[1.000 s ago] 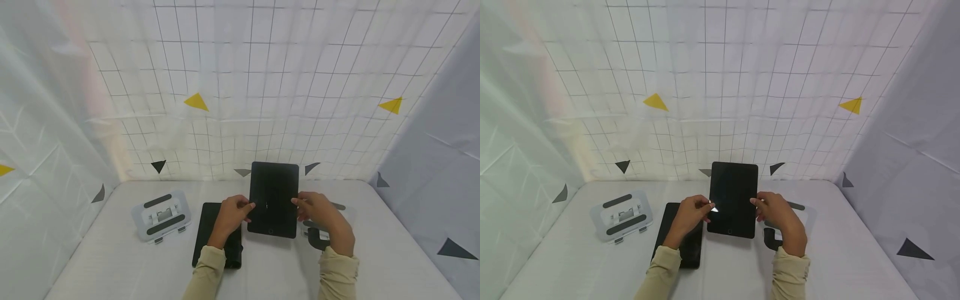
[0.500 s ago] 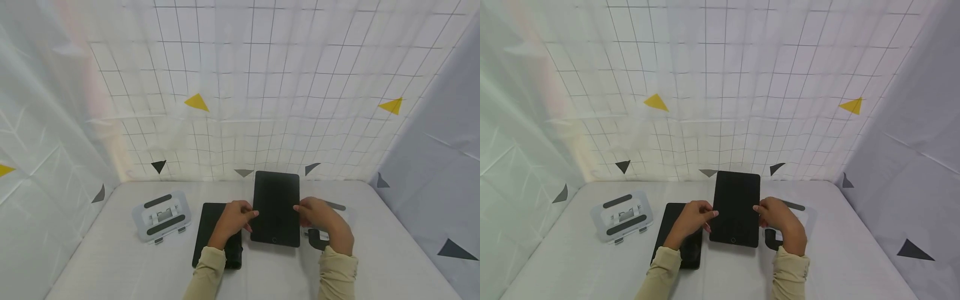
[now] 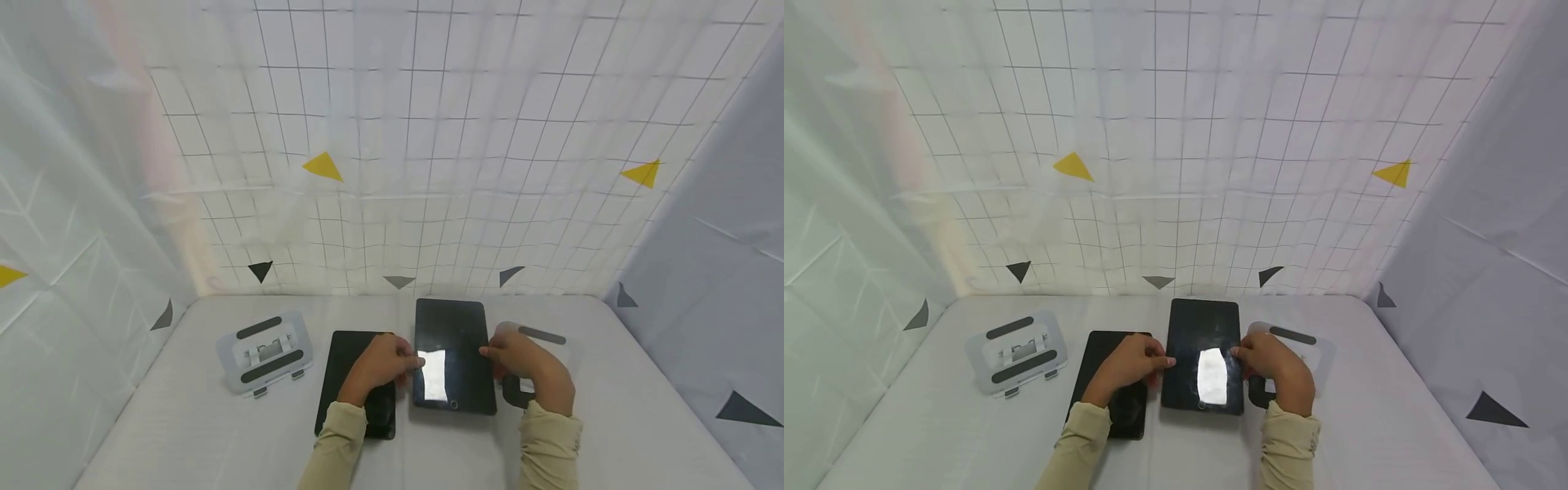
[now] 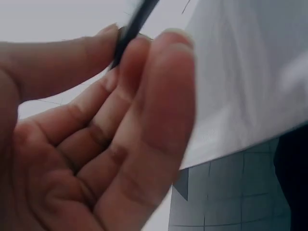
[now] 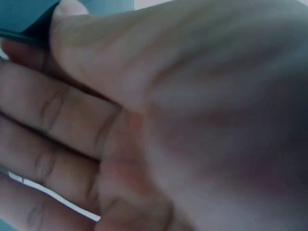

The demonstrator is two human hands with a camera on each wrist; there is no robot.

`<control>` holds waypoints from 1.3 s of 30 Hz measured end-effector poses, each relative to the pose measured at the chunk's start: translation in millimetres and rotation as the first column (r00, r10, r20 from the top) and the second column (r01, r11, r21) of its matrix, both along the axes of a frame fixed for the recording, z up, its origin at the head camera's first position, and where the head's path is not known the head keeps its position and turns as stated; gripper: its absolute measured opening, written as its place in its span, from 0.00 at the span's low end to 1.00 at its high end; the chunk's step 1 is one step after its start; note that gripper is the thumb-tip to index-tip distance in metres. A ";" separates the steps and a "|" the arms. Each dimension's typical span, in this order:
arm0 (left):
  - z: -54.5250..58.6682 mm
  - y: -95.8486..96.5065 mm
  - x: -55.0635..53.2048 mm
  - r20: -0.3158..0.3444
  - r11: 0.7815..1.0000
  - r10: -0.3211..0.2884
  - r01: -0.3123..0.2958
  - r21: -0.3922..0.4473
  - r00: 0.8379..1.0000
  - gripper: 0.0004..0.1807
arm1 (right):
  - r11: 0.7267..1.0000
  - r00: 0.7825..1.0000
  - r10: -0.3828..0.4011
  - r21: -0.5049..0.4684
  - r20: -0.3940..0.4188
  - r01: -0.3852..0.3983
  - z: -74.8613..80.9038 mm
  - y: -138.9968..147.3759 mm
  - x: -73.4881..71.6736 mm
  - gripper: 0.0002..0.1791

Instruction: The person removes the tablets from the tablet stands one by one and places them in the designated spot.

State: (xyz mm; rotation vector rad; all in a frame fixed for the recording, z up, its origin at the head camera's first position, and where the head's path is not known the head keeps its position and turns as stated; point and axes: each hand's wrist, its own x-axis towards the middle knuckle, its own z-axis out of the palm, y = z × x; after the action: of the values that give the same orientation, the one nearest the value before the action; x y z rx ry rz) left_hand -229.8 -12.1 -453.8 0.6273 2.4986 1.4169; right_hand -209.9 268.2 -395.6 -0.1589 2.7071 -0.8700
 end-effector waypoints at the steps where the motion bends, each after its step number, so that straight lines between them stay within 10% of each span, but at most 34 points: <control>1: -0.2 -0.1 0.3 0.006 1.000 -0.005 0.006 -0.015 1.000 0.11 | 1.000 1.000 0.001 0.012 0.007 -0.001 -1.6 -0.1 -0.4 0.17; 39: -11.6 -6.2 3.8 0.091 0.969 -0.067 0.086 -0.234 0.994 0.17 | 0.986 0.984 -0.095 0.151 0.153 0.072 -26.0 -13.9 -2.5 0.13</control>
State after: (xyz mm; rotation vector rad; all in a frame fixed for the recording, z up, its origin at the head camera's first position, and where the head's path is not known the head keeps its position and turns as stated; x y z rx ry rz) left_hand -226.1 -18.3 -465.4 0.5977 2.4978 1.0726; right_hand -212.4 254.3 -421.6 0.0540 2.6290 -0.6734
